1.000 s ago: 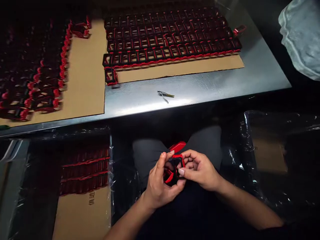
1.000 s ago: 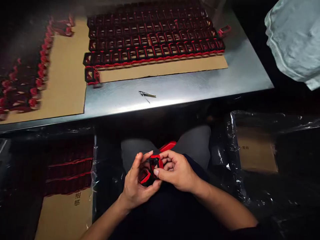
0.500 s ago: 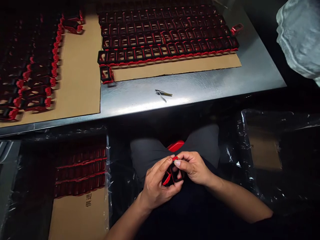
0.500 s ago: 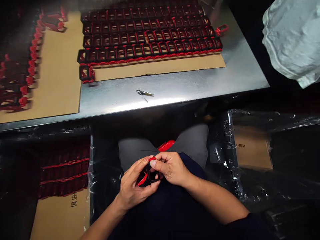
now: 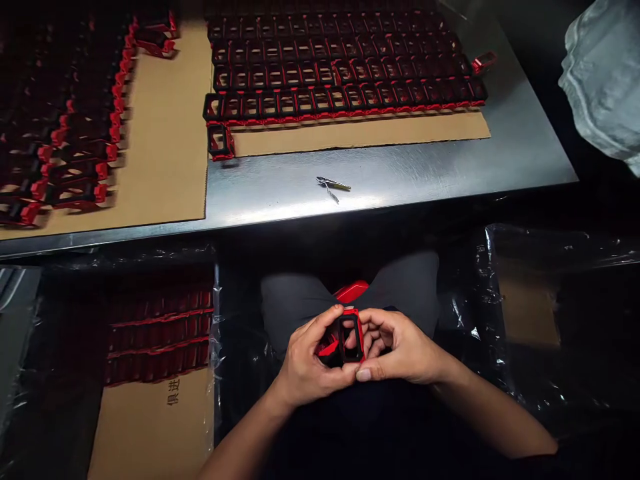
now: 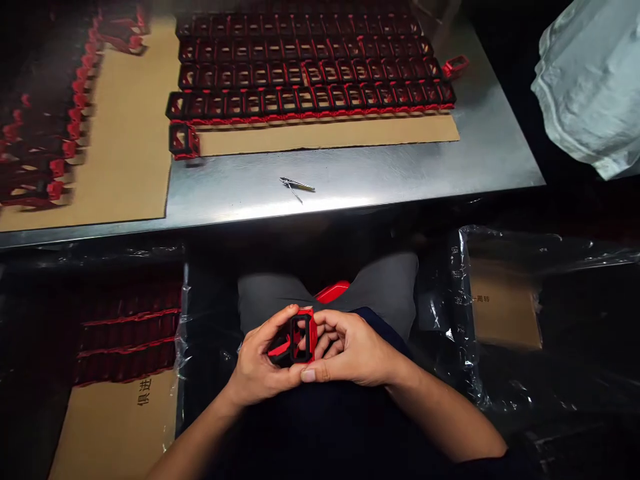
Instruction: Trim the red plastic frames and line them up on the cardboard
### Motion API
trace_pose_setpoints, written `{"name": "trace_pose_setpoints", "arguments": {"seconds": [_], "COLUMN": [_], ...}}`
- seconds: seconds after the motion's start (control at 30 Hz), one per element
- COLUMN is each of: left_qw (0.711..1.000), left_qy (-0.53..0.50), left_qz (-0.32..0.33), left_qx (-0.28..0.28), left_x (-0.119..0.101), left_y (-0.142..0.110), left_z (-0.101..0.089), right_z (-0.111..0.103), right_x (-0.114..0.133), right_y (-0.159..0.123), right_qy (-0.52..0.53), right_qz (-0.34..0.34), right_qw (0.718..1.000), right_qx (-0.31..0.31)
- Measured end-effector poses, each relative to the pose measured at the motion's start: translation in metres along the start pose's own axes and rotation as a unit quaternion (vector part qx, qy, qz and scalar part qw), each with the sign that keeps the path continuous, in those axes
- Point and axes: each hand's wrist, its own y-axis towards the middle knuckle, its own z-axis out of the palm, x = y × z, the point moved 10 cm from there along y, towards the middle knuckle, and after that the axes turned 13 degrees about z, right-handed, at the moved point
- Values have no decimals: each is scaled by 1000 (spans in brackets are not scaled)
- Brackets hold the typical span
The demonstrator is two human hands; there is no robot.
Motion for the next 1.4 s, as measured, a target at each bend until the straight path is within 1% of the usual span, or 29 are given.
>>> {"name": "trace_pose_setpoints", "arguments": {"seconds": [0.1, 0.17, 0.2, 0.23, 0.3, 0.37, 0.4, 0.43, 0.47, 0.5, 0.6, 0.67, 0.77, 0.9, 1.03, 1.1, 1.17, 1.23, 1.27, 1.4], "left_qw": [996, 992, 991, 989, 987, 984, 981, 978, 974, 970, 957, 953, 962, 987, 996, 995, 992, 988, 986, 986], "left_qy": [-77, -119, -133, -143, -159, -179, -193, -208, -225, -242, -281, -294, -267, -163, -61, -17, 19, 44, 50, 35], "left_qz": [-33, -33, -29, -24, -15, -11, -13, -18, -25, -33, -64, -75, -64, -7, 60, 94, 125, 148, 157, 164], "left_qx": [8, 5, 3, 0, -3, -5, -7, -9, -12, -15, -20, -19, -13, -4, 15, 16, 15, 14, 13, 14], "left_x": [11, 14, 15, 15, 14, 14, 14, 14, 15, 16, 20, 23, 24, 16, 2, -6, -14, -20, -23, -29], "left_y": [-4, -6, -7, -7, -9, -10, -11, -12, -12, -13, -16, -19, -20, -18, -9, -5, -1, 1, 2, 5], "left_z": [3, 5, 6, 7, 9, 12, 13, 14, 16, 17, 21, 24, 22, 15, 12, 10, 8, 5, 4, 1], "right_z": [2, 2, 0, -5, -21, -36, -40, -42, -41, -37, -15, -2, 3, -1, -8, -11, -12, -14, -15, -13], "right_x": [3, 7, 8, 8, 7, 4, 3, 3, 4, 5, 6, 6, 6, 5, 10, 17, 23, 22, 19, 2], "right_y": [-1, -1, 0, 1, 3, 2, 1, -1, -2, -3, -4, -4, -4, -3, -7, -11, -14, -13, -11, 0], "right_qy": [18, 37, 43, 46, 37, 23, 19, 18, 24, 36, 67, 69, 64, 54, -13, -57, -88, -82, -62, 45], "right_qz": [-34, -59, -68, -75, -76, -64, -60, -60, -65, -73, -81, -80, -89, -96, -115, -140, -160, -157, -147, -85], "right_qw": [999, 997, 996, 996, 994, 985, 981, 980, 980, 983, 993, 994, 994, 994, 991, 982, 974, 975, 980, 994], "right_qx": [27, 39, 30, 7, -76, -156, -181, -191, -184, -162, -50, 3, 16, -6, -73, -112, -136, -132, -122, -52]}}
